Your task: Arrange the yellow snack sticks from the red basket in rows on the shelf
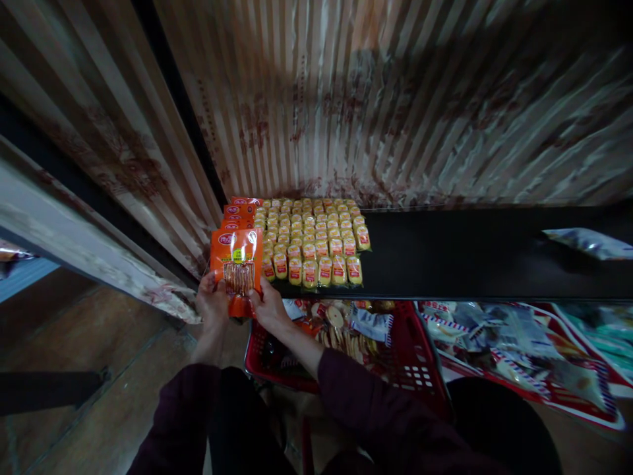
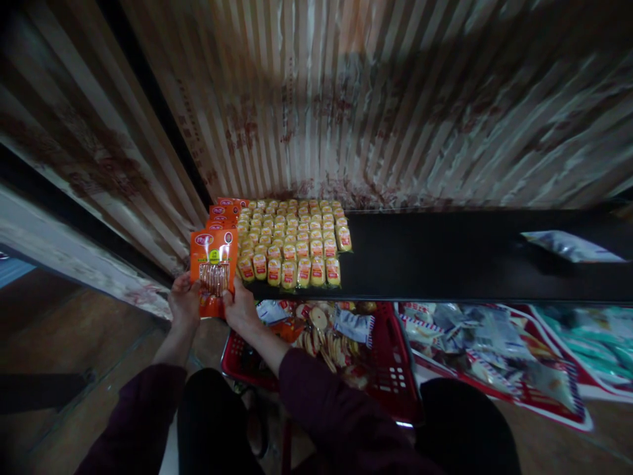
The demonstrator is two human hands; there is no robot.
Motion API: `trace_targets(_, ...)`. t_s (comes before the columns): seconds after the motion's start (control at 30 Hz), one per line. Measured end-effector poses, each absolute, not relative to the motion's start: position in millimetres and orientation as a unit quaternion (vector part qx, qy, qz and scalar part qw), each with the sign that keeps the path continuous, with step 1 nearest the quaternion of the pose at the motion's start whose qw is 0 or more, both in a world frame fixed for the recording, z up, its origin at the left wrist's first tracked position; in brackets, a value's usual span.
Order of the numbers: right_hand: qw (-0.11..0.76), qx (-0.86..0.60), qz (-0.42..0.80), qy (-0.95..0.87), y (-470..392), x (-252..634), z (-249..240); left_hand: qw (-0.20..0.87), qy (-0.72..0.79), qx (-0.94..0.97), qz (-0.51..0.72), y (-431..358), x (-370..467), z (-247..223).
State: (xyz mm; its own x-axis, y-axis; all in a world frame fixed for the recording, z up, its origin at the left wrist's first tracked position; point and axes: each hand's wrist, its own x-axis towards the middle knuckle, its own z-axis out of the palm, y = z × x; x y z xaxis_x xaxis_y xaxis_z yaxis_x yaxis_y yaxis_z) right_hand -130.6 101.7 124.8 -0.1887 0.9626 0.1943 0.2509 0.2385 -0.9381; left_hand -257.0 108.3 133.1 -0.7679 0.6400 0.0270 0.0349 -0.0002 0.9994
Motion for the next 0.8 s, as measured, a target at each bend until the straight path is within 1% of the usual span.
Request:
trace_targets(0.1, 0.449, -0.477, 0.384, -0.651, 107, -151, 121, 0.230, 0.682, 0.253, 0.647, 120, -275, 127)
trace_targets(0.23, 0.452, -0.500, 0.364, -0.643, 113, -169, 114, 0.196, 0.711, 0.275, 0.616, 133, -286, 121)
trace_targets(0.37, 0.471, -0.501, 0.333, -0.646, 121, -175, 112, 0.183, 0.712, 0.267, 0.624, 142, -286, 118)
trace_targets(0.43, 0.480, -0.494, 0.320, -0.651, 126, -176, 113, 0.159, 0.726, 0.269, 0.613, 144, -285, 120)
trace_targets(0.5, 0.483, -0.479, 0.312, -0.663, 129, -177, 113, 0.122, 0.755, 0.285, 0.578, 144, -284, 124)
trace_targets(0.67, 0.434, -0.473, 0.319, -0.697, 130, -186, 109, 0.064, 0.803, 0.336, 0.488, 144, -280, 141)
trace_targets(0.8, 0.415, -0.487, 0.321, -0.698, 127, -194, 104, 0.044, 0.818, 0.331, 0.468, 150, -277, 147)
